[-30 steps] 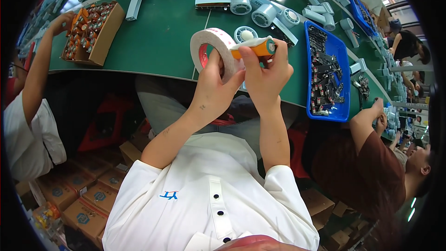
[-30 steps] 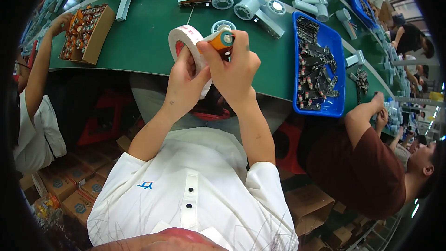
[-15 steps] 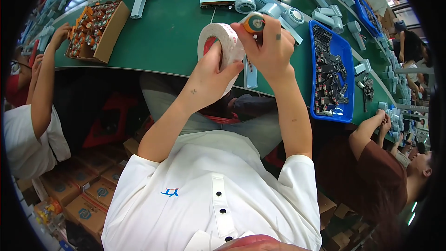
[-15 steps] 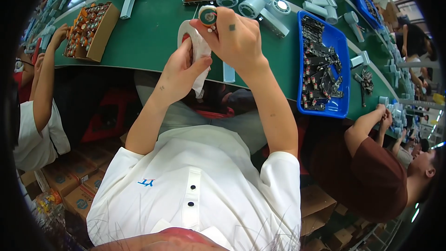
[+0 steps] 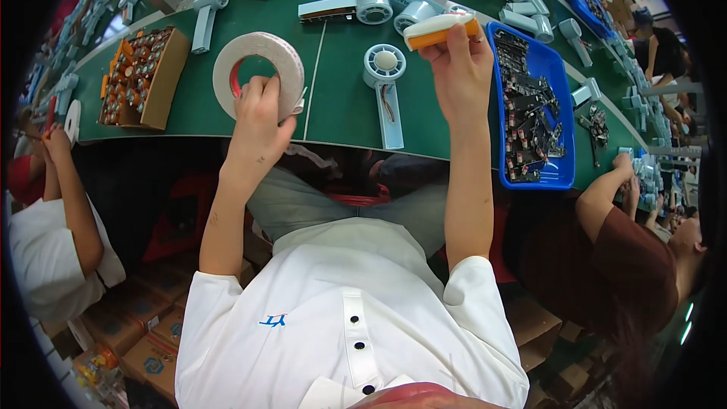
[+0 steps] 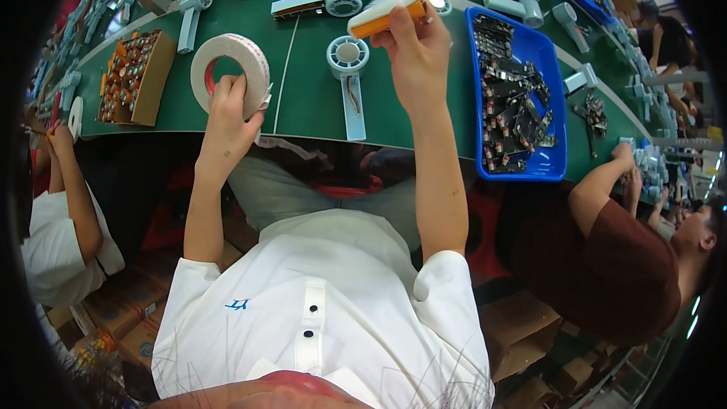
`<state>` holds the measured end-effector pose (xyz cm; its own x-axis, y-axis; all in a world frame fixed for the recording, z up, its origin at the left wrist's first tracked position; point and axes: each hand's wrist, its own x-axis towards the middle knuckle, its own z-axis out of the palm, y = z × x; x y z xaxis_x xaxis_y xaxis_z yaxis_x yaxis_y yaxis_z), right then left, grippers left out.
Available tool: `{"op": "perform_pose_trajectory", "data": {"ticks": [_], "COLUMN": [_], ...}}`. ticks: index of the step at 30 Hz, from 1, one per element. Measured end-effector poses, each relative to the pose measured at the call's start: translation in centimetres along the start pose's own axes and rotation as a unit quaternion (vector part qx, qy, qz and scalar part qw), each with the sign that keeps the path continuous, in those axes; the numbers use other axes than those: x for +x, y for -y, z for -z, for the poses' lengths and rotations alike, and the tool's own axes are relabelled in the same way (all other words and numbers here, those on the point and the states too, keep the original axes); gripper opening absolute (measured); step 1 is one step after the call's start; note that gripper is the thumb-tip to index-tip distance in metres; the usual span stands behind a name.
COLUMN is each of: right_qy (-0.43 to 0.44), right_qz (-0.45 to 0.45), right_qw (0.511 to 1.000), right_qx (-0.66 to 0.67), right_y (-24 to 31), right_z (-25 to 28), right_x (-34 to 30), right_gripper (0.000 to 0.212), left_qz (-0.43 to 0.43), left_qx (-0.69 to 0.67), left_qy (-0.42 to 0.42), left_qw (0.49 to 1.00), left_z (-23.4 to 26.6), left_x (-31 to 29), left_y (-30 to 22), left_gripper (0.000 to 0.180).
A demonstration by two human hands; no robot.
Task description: Applying white adhesive tape to small electronic or mechanical components on a factory assembly line.
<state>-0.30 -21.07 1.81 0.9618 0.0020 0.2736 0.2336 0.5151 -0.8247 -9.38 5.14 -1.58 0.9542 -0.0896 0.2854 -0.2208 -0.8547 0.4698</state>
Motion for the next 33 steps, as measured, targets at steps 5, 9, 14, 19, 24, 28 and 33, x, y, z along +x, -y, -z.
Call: {"op": "perform_pose_trajectory", "data": {"ticks": [5,9,14,19,24,28,33], "right_qy": [-0.036,-0.023,0.005,-0.007,-0.062,-0.092,-0.08], "right_qz": [0.0,-0.028,-0.076,-0.109,-0.063,-0.021,-0.027], "right_qw": [0.992,0.97,0.922,0.911,0.964,0.991,0.996], "right_qx": [0.121,0.242,0.379,0.397,0.252,0.099,0.007], "right_y": [-0.6,-1.6,-4.2,-6.1,-4.7,-3.8,-4.4], "right_z": [0.0,2.0,5.8,7.2,4.0,2.3,2.3], "right_x": [-2.0,-3.1,-4.8,-6.9,-9.2,-10.4,-10.6], "right_gripper": [0.034,0.036,0.036,0.033,0.029,0.028,0.028], "left_qz": [-0.003,-0.039,-0.164,-0.335,-0.459,-0.489,-0.465], "left_qx": [-0.008,-0.038,-0.037,0.0,0.15,0.228,0.264], "left_qy": [0.076,0.076,0.064,0.092,0.109,0.128,0.194], "left_qw": [0.997,0.996,0.984,0.938,0.869,0.832,0.822], "left_z": [0.4,1.2,1.4,-0.5,-2.6,-3.4,-3.1], "left_x": [0.0,-0.1,1.2,5.7,9.0,9.8,10.8], "left_y": [0.8,0.7,-0.8,-4.7,-5.0,-6.2,-7.6], "left_gripper": [0.063,0.06,0.049,0.032,0.023,0.019,0.017]}}
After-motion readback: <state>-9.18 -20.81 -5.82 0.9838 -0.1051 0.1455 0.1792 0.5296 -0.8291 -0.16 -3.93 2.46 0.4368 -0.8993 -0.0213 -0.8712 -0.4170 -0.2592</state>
